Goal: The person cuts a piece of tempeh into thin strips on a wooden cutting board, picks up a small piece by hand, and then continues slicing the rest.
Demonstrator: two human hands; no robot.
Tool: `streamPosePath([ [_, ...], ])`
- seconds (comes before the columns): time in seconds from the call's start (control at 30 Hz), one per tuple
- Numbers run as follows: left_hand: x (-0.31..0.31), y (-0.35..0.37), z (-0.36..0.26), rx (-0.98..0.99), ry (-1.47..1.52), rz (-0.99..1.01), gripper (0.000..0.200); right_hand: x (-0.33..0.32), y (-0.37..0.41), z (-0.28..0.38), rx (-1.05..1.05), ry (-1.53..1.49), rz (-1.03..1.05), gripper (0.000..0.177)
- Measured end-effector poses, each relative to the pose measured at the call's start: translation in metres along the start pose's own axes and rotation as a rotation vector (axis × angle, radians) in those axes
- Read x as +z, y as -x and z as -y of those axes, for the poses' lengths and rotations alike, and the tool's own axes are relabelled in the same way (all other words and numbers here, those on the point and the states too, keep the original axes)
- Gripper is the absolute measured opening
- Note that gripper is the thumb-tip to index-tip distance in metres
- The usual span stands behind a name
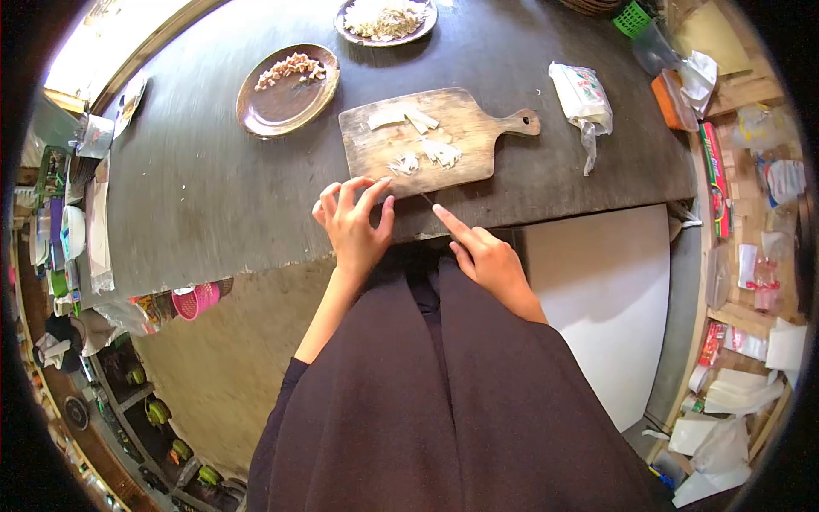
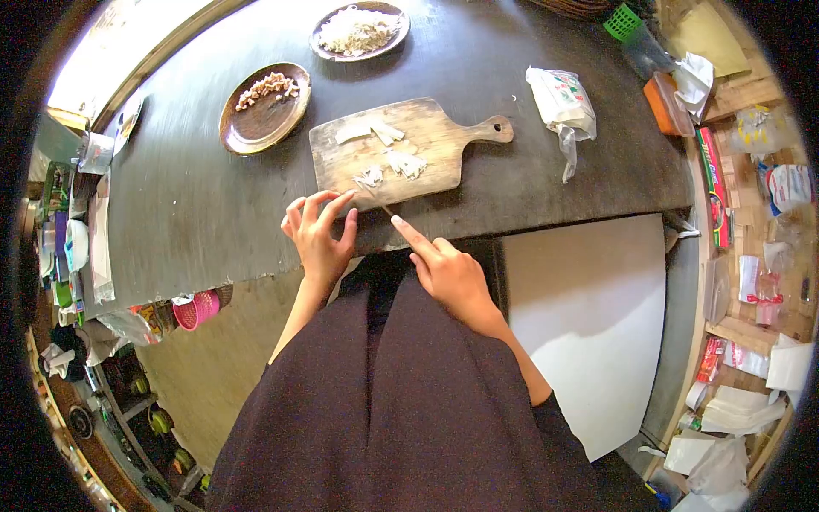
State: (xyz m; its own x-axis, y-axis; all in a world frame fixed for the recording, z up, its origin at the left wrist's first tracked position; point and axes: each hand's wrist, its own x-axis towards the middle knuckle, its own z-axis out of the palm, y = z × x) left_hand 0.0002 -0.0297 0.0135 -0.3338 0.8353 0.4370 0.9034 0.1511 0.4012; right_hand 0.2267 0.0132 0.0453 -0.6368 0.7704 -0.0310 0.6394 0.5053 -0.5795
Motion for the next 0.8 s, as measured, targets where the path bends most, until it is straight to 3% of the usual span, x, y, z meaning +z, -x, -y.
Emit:
streamPosePath([
  [0.2, -0.007, -0.004, 0.015, -0.053, 0.041, -0.093, 0.029, 0.023, -0.008, 0.007, -0.010, 0.018, 0.040, 0.069],
  [0.53, -0.004, -0.007, 0.023, -0.072, 0.065, -0.038, 0.023, -0.013, -0.009, -0.002, 0.145, -0.008, -0.043, 0.064],
  [0.8, 0.001, -0.017, 0.019, 0.056, 0.111, 0.047, 0.027, 0.009, -0.011, 0.011, 0.129, 0.008, 0.000, 0.065],
])
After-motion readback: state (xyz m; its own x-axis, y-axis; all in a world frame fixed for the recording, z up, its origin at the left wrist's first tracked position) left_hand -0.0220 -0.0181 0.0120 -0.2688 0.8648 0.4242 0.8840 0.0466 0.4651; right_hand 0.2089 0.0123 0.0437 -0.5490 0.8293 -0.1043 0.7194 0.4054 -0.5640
